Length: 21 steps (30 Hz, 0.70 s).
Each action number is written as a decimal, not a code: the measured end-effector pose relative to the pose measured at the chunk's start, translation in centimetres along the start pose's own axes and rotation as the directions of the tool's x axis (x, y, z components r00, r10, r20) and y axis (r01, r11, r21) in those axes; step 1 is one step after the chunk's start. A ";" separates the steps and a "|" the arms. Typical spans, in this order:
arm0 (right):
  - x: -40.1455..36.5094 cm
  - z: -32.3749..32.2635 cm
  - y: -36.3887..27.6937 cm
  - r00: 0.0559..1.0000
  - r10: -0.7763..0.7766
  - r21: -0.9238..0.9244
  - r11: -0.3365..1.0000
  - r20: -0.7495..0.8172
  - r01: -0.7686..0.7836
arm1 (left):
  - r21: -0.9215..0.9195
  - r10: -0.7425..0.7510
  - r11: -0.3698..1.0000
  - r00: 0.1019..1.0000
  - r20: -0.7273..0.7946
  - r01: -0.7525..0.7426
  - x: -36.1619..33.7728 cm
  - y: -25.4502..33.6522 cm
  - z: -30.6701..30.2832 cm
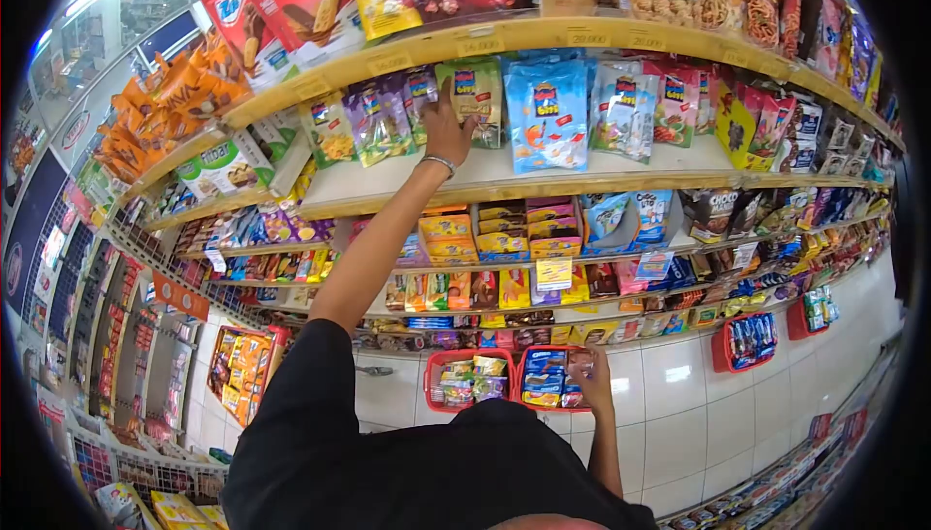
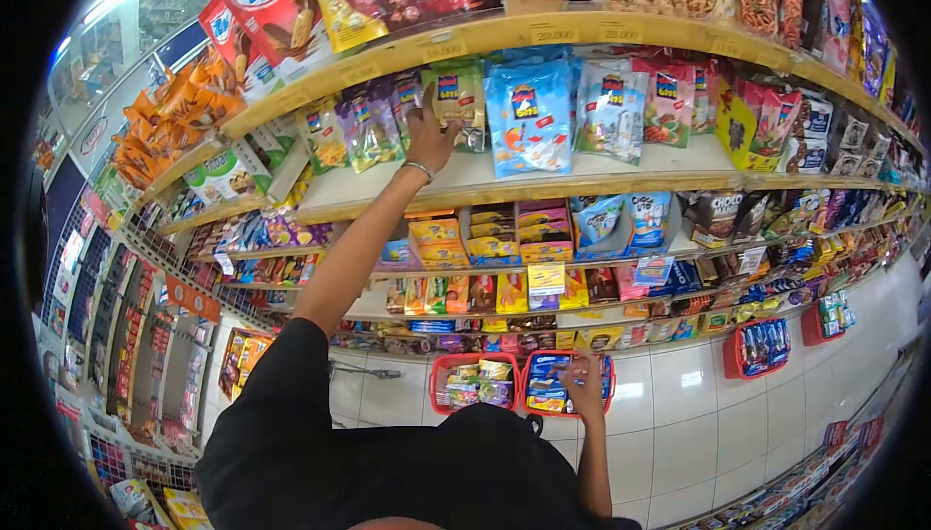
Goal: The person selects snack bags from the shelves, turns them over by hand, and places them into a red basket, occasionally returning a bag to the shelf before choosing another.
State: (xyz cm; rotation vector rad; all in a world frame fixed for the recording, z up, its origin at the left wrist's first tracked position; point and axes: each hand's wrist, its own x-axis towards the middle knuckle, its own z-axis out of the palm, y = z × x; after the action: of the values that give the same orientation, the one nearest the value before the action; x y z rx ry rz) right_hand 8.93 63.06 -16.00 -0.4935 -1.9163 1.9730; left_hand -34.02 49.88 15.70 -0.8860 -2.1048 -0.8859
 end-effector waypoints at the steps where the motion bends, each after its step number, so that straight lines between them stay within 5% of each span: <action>1: -1.9 -2.3 2.6 1.000 -0.001 -0.037 0.999 -0.026 0.000 | 0.100 -0.018 0.995 0.999 0.027 0.015 0.0 -0.1 0.4; 2: -4.0 -4.8 5.5 0.985 0.084 -0.021 0.996 -0.152 -0.088 | 0.243 -0.063 0.969 0.996 0.068 0.045 0.2 0.1 0.3; 3: -6.2 -7.4 8.6 0.947 0.167 0.007 0.985 -0.274 -0.172 | 0.236 -0.056 0.971 0.995 0.079 0.036 0.4 0.9 0.1; 5: -12.1 -14.6 20.5 0.828 0.190 -0.271 0.886 -0.528 -0.376 | 0.259 -0.186 0.955 0.972 0.142 0.145 0.3 2.1 -0.6; 7: -17.8 -17.9 24.3 0.665 0.257 -0.270 0.767 -0.701 -0.581 | 0.221 -0.186 0.965 0.965 0.183 0.144 0.2 1.5 -0.7; 8: -19.5 -18.0 23.9 0.450 0.558 0.110 0.704 -0.697 -0.702 | 0.166 -0.222 0.970 0.930 0.292 0.179 0.3 2.7 -1.9; 10: -22.7 -17.1 22.1 0.258 0.762 0.553 0.620 -0.594 -0.556 | 0.120 -0.323 0.945 0.813 0.485 0.304 0.8 4.5 -3.6; 11: -26.1 -19.5 28.4 0.295 0.835 0.642 0.548 -0.466 -0.537 | 0.112 -0.321 0.945 0.816 0.480 0.306 0.7 4.1 -3.3; 12: -26.7 -18.5 26.9 0.222 0.869 0.589 0.468 -0.442 -0.658 | 0.146 -0.287 0.958 0.839 0.462 0.247 0.4 3.4 -2.8; 13: -31.0 -19.4 34.7 0.267 0.863 0.572 0.488 -0.429 -0.659 | 0.183 -0.253 0.965 0.860 0.443 0.189 0.1 3.1 -2.6; 14: -32.5 -19.4 35.2 0.220 0.942 0.737 0.336 -0.255 -0.586 | 0.168 -0.291 0.956 0.857 0.425 0.241 0.0 4.1 -2.9; 15: -32.2 -18.1 33.9 0.123 0.937 0.672 0.322 -0.326 -0.667 | 0.166 -0.290 0.956 0.862 0.415 0.242 0.1 3.9 -2.6; 17: -32.2 -17.0 35.0 0.174 0.871 0.598 0.448 -0.459 -0.664 | 0.228 -0.322 0.941 0.874 0.365 0.251 0.0 3.0 -1.3; 18: -32.2 -15.8 33.0 0.410 0.803 0.493 0.591 -0.431 -0.639 | 0.192 -0.297 0.951 0.884 0.360 0.242 0.0 2.8 -1.2; 21: -30.2 -14.3 35.4 0.275 0.839 0.525 0.515 -0.469 -0.677 | 0.175 -0.285 0.955 0.897 0.337 0.238 0.4 2.6 -0.7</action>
State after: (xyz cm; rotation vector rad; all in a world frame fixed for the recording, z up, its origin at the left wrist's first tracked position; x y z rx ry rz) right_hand 42.11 60.33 -51.49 -2.0948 -0.9354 1.9406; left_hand -31.94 50.88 17.18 -0.7490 -2.6168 -0.7486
